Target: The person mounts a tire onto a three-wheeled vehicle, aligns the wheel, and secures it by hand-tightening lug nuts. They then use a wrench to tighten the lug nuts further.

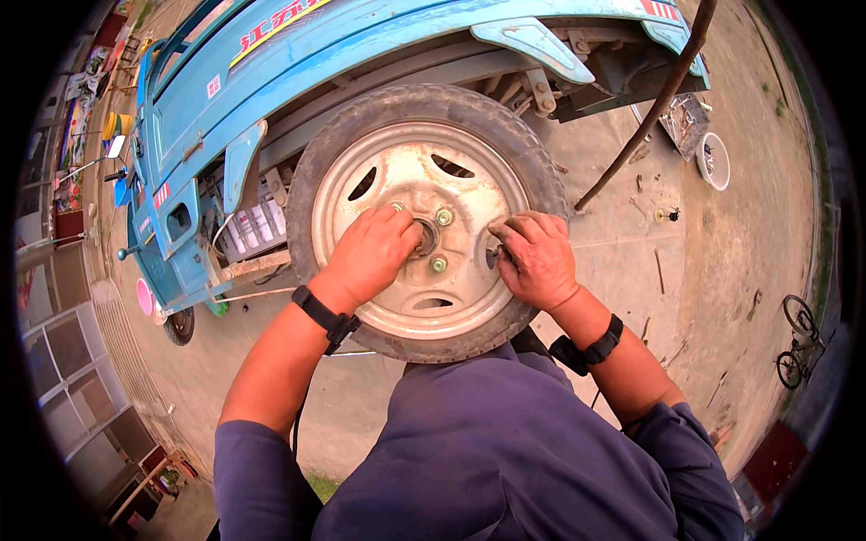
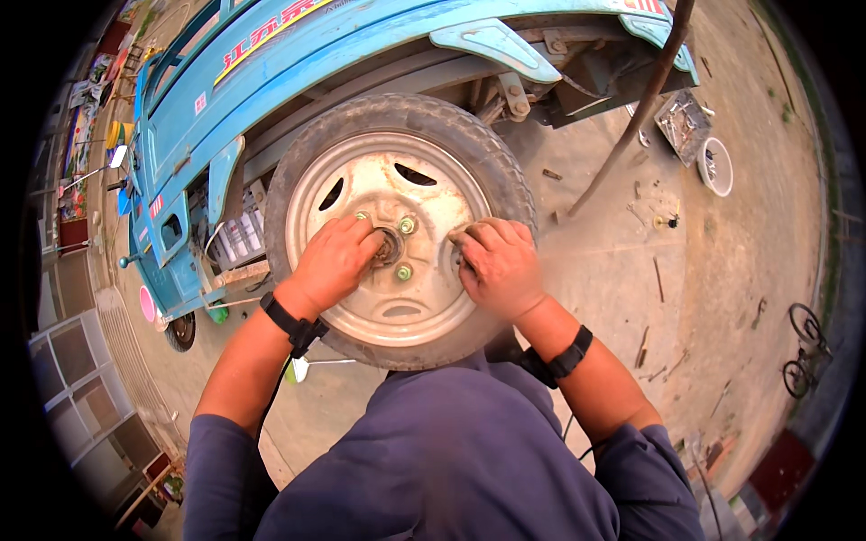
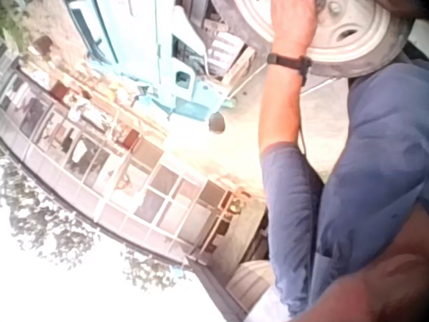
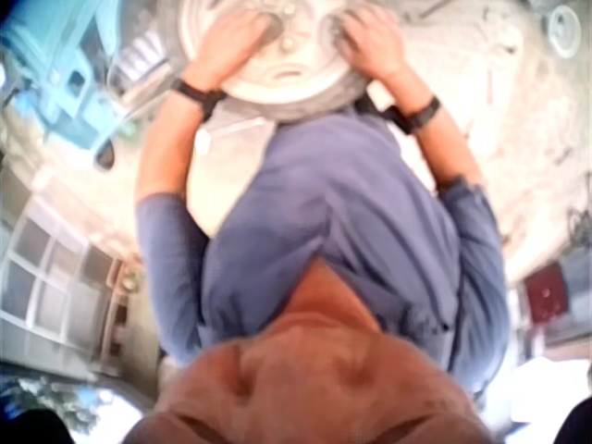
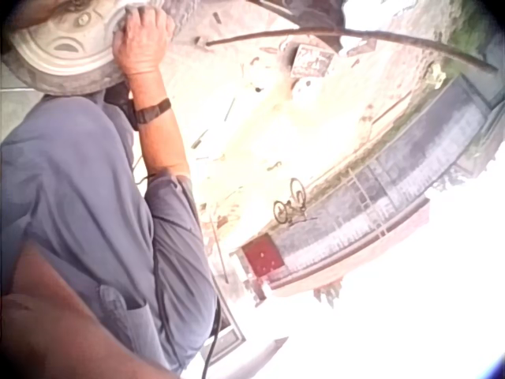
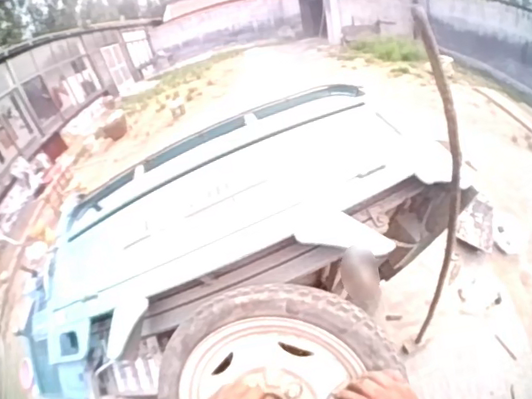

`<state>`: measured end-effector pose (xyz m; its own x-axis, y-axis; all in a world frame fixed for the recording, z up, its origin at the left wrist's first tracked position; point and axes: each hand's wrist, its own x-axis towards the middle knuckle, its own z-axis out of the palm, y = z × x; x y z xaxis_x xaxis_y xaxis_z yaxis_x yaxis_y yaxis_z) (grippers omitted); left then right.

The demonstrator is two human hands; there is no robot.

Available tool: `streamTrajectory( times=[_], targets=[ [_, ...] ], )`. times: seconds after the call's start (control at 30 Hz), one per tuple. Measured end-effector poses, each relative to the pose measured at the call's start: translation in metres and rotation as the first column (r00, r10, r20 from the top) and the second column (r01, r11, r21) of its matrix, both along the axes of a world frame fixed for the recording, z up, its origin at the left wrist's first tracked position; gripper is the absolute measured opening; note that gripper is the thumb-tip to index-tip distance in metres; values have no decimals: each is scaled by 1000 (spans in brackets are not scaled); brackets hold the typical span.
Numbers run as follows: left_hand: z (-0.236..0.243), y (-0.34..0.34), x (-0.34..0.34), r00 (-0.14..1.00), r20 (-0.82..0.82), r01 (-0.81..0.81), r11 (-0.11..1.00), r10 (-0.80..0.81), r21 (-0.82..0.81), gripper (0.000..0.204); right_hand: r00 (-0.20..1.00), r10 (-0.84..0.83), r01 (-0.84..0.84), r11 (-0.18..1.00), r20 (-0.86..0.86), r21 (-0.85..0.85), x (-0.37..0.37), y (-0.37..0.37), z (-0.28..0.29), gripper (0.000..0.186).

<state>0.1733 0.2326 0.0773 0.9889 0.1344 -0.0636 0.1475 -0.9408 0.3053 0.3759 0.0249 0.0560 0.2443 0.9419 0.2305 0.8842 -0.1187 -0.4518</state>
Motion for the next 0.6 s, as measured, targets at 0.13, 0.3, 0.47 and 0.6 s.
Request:
streamTrajectory(
  times=[0.13, 0.3, 0.47, 0.6],
  targets=[
    [-5, -12, -13, 975, 123, -173, 980, 185, -103, 41, 1000, 10, -10, 1000, 1, -5, 0, -1, 2, 39],
    [-11, -21, -67, 748, 310, -613, 790, 588, -19, 53, 996, 86, -84, 994, 20, -73, -2, 8, 13, 46],
    [-41, -11, -133, 328, 286, -918, 376, 900, -128, 66, 967, 254, -253, 960, -11, -121, -25, 52, 28, 58],
    [-60, -20, -137, 288, 128, -913, 312, 949, -263, 75, 919, 395, -384, 895, 2, -225, -38, 87, 20, 54]
  ],
)
